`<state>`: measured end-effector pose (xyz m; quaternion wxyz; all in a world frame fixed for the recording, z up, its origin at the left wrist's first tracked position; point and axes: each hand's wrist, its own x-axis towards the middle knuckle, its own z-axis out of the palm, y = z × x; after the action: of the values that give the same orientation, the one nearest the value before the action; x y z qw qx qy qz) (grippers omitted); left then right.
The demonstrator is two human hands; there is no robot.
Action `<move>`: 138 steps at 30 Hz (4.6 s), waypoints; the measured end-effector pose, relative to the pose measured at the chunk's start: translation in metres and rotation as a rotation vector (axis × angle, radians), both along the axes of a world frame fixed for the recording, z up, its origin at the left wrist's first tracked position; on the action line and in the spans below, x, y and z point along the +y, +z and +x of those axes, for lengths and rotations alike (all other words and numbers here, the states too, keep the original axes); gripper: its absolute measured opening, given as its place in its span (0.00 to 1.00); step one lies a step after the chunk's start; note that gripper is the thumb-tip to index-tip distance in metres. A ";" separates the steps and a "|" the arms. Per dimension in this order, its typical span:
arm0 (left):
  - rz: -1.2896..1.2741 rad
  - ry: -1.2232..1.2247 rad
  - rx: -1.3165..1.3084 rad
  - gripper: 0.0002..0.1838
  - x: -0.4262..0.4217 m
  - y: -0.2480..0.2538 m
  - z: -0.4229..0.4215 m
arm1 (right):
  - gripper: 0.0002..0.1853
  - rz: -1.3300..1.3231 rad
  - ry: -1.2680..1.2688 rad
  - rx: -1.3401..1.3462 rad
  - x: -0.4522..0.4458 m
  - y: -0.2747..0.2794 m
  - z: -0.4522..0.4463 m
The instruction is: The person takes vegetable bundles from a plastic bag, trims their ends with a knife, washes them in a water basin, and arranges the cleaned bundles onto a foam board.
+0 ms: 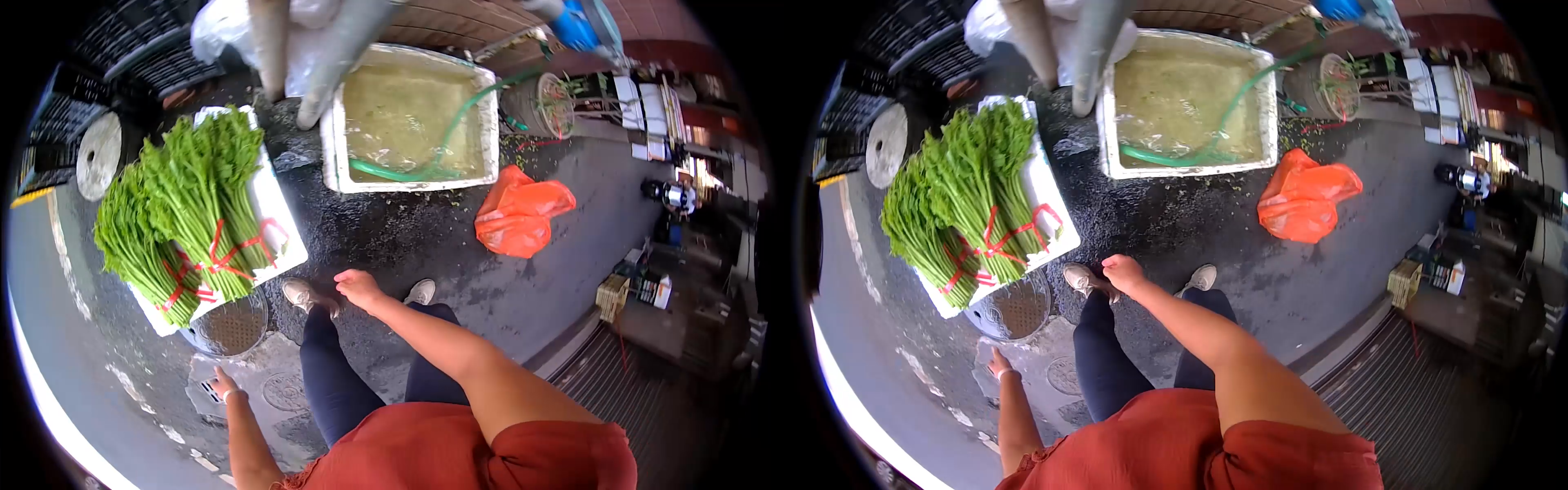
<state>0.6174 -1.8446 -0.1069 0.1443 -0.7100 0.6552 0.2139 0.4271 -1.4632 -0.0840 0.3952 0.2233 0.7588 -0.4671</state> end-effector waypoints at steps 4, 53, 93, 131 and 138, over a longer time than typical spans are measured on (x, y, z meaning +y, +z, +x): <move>0.210 -0.042 0.069 0.29 0.050 -0.011 0.099 | 0.13 -0.003 -0.260 -0.054 0.133 -0.001 0.044; 0.760 -1.855 0.003 0.32 1.131 -0.042 -0.307 | 0.14 -0.592 -0.576 -0.008 0.734 -0.035 0.019; 1.326 -1.300 0.460 0.44 1.084 0.062 -0.307 | 0.29 -0.188 -1.387 0.080 0.784 0.058 0.102; 0.033 -1.447 2.004 0.17 1.545 0.501 -0.798 | 0.34 0.205 -1.875 0.784 1.310 0.400 0.088; 0.430 -1.287 0.157 0.60 1.448 0.246 -0.826 | 0.33 -0.312 -1.530 1.009 1.439 0.314 0.139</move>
<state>-0.2082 -0.3966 0.1392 0.3328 -0.1172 0.8984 0.2616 0.5659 -0.0241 0.2302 -0.3715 0.3777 0.4156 -0.7393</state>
